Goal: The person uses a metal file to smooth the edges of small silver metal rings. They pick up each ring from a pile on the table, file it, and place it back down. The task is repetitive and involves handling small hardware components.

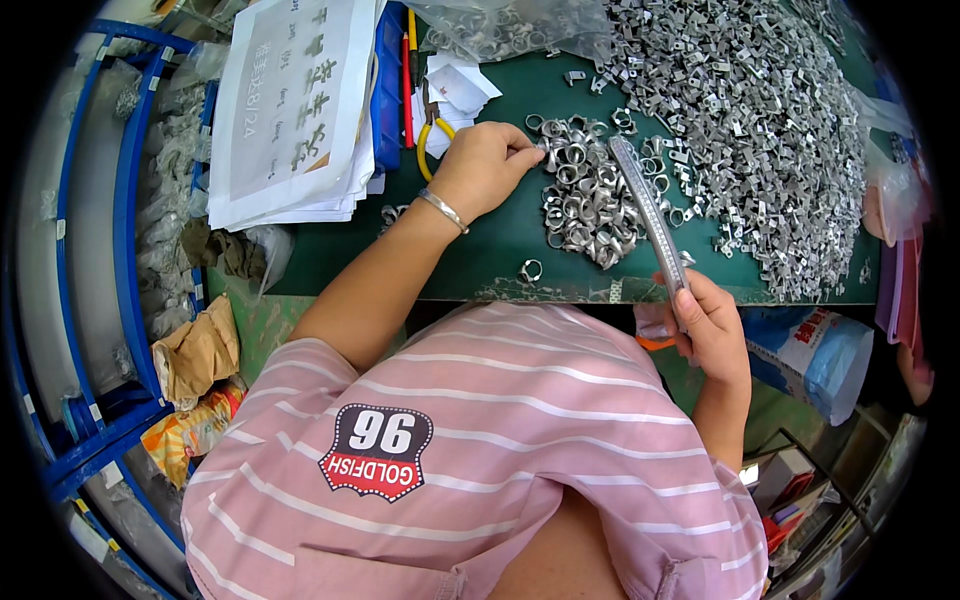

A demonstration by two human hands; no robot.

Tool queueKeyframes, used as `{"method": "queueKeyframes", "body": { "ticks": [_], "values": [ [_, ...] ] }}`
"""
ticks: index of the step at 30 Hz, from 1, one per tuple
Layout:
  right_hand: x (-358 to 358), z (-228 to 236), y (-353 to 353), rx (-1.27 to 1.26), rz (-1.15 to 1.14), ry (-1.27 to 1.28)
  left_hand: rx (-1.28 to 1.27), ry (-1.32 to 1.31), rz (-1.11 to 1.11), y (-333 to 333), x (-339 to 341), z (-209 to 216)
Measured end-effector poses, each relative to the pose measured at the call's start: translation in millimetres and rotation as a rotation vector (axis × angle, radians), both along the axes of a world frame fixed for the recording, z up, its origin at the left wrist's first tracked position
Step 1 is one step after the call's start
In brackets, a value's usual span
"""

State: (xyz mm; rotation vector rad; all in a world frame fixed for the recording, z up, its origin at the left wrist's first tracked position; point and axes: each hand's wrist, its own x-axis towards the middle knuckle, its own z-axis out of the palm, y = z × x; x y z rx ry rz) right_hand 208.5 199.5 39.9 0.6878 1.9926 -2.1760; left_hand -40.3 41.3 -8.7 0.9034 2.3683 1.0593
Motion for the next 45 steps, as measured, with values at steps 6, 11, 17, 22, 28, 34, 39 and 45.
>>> {"method": "queueKeyframes", "body": {
  "ticks": [6, 11, 17, 22, 28, 34, 39, 45],
  "values": [
    [-2, -1, -2, -0.037, 0.007, -0.032, 0.513, -0.939, 0.001, -18, -2, 2],
    [-5, -4, -5, -0.05, 0.052, -0.057, 0.872, -1.369, -0.052, -29, 8, 2],
    [-11, -3, -12, 0.125, 0.134, -0.058, 0.894, -1.262, -0.138, -30, 14, 10],
    [-12, -3, -14, 0.2, 0.151, -0.078, 0.801, -1.152, -0.147, -30, 17, 15],
    [-23, 8, -22, 0.282, 0.189, -0.056, 0.687, -0.999, -0.203, -26, 31, 19],
    [-27, 4, -20, 0.248, 0.237, -0.039, 0.586, -1.007, -0.19, -28, 34, 22],
    [-26, 5, -19, 0.184, 0.259, -0.026, 0.513, -0.792, -0.249, -27, 38, 26],
    [-10, -4, -8, 0.024, 0.14, -0.042, 0.974, -1.093, 0.07, -28, 16, 20]
  ]
}}
